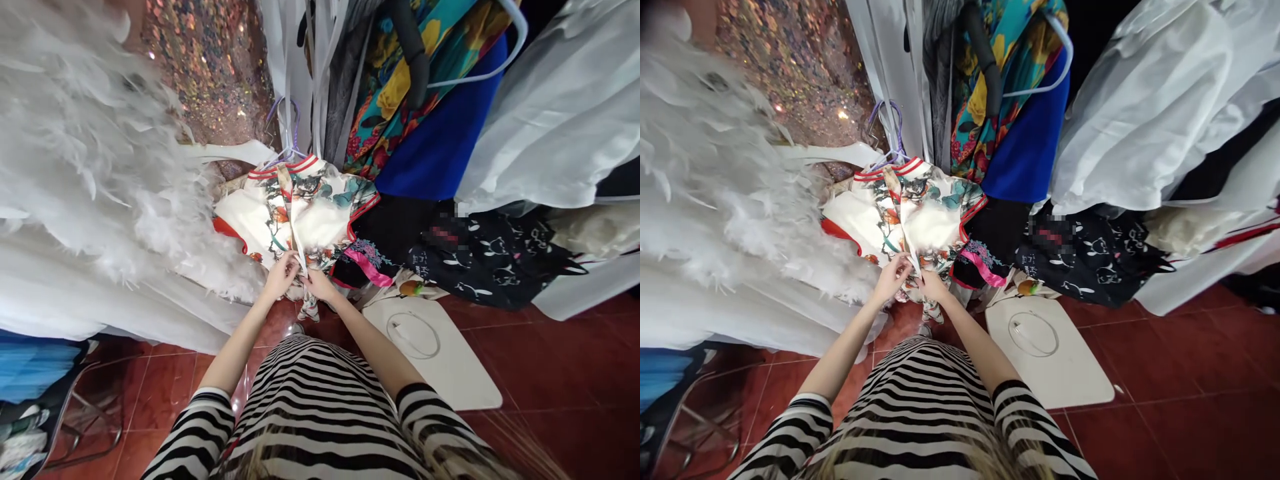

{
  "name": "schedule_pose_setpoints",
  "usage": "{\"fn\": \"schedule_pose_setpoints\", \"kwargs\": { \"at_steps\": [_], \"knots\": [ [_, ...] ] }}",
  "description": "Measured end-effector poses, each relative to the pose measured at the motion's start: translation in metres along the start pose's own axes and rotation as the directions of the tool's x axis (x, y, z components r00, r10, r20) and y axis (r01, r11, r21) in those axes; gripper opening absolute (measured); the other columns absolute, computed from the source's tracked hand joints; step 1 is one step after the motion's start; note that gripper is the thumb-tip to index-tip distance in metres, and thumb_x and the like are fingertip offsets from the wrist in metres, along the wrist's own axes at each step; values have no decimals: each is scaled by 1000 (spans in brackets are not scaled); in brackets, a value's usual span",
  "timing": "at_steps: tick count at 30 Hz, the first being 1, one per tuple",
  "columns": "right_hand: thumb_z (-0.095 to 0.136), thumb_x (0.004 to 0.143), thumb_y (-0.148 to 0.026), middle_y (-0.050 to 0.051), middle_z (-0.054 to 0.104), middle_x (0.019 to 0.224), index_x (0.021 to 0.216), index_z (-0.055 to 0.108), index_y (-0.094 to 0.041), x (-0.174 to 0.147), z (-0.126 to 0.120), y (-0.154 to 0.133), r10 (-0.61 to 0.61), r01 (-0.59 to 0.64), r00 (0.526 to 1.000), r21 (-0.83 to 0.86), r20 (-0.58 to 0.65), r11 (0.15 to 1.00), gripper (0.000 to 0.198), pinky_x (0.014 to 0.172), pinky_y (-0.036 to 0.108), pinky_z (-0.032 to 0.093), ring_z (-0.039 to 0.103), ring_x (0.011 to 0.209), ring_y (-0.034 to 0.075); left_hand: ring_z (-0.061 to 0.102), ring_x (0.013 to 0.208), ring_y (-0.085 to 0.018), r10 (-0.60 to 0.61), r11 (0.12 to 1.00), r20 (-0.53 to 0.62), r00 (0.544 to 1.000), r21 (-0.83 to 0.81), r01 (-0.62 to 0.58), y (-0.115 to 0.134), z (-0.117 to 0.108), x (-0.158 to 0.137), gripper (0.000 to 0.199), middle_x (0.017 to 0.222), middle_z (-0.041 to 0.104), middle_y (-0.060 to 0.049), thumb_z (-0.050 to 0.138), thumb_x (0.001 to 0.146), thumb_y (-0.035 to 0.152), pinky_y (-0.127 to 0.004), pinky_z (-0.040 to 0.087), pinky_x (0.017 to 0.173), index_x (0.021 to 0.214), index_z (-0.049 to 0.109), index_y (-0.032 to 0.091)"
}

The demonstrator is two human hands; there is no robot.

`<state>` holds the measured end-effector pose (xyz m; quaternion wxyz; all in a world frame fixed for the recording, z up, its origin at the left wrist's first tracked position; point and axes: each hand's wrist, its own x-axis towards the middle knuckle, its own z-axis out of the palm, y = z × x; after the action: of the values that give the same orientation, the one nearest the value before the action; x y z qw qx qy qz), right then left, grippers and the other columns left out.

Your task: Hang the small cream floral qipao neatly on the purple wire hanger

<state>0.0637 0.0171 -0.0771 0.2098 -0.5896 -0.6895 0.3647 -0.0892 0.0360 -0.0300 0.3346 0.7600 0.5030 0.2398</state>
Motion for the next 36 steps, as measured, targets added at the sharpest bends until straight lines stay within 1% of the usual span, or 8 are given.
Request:
{"fn": "schedule_pose_setpoints", "kwargs": {
  "at_steps": [3,7,10,15,19,25,30,36],
  "knots": [
    [52,89,-18,6,71,81,87,64,-19,0,-2,8,-42,42,999,75,-2,996,11,76,34,53,68,78,23,68,98,-15,25,1000,-28,999,20,-24,-10,6,-14,21,108,69,-7,47,91,15,-24,53,81,110,56,19],
    [54,87,-22,1,65,72,73,55,-22,2,-5,10,-100,100,995,167,-8,981,14,72,33,51,64,72,21,68,93,-18,-17,997,73,997,72,11,-18,20,-29,10,95,70,-4,61,83,16,-27,55,83,91,60,21],
    [55,86,-25,-1,61,67,68,50,-23,1,-5,6,-145,144,989,222,-15,964,19,70,32,49,60,67,20,69,89,-22,-87,990,120,989,119,73,-20,36,-35,20,89,71,-4,73,75,19,-30,55,84,92,62,20],
    [59,87,-38,-2,55,66,67,46,-24,-3,-8,-1,-202,206,978,282,-41,937,28,69,33,47,55,66,18,71,85,-24,-201,971,95,975,153,185,-16,58,-33,8,82,72,-9,62,86,20,-32,54,82,93,63,17],
    [63,85,-44,-2,56,72,77,47,-25,-10,-14,5,-221,222,974,321,-41,921,26,69,34,50,55,67,19,70,84,-23,-203,976,89,975,100,194,-10,57,-31,9,85,73,-9,56,87,17,-33,54,84,87,65,17],
    [66,83,-36,2,61,84,84,49,-25,-29,-4,26,-239,198,969,373,65,906,21,73,37,55,61,76,20,68,88,-19,-172,984,74,982,-28,174,-3,52,-44,18,96,74,-5,54,85,13,-30,54,86,96,67,17],
    [66,82,-27,1,66,78,84,55,-24,-39,5,39,-263,171,947,400,186,900,12,70,36,56,64,71,20,65,78,-17,-192,978,62,979,-72,197,-1,57,-57,11,81,70,-2,54,82,12,-27,53,77,84,64,16],
    [66,75,-20,1,66,73,80,60,-23,-41,-9,51,-249,164,952,393,177,905,8,68,33,54,64,69,20,60,71,-17,-240,970,-25,970,-37,239,5,57,-65,10,72,61,0,51,85,15,-26,50,72,84,59,19]
  ]
}}
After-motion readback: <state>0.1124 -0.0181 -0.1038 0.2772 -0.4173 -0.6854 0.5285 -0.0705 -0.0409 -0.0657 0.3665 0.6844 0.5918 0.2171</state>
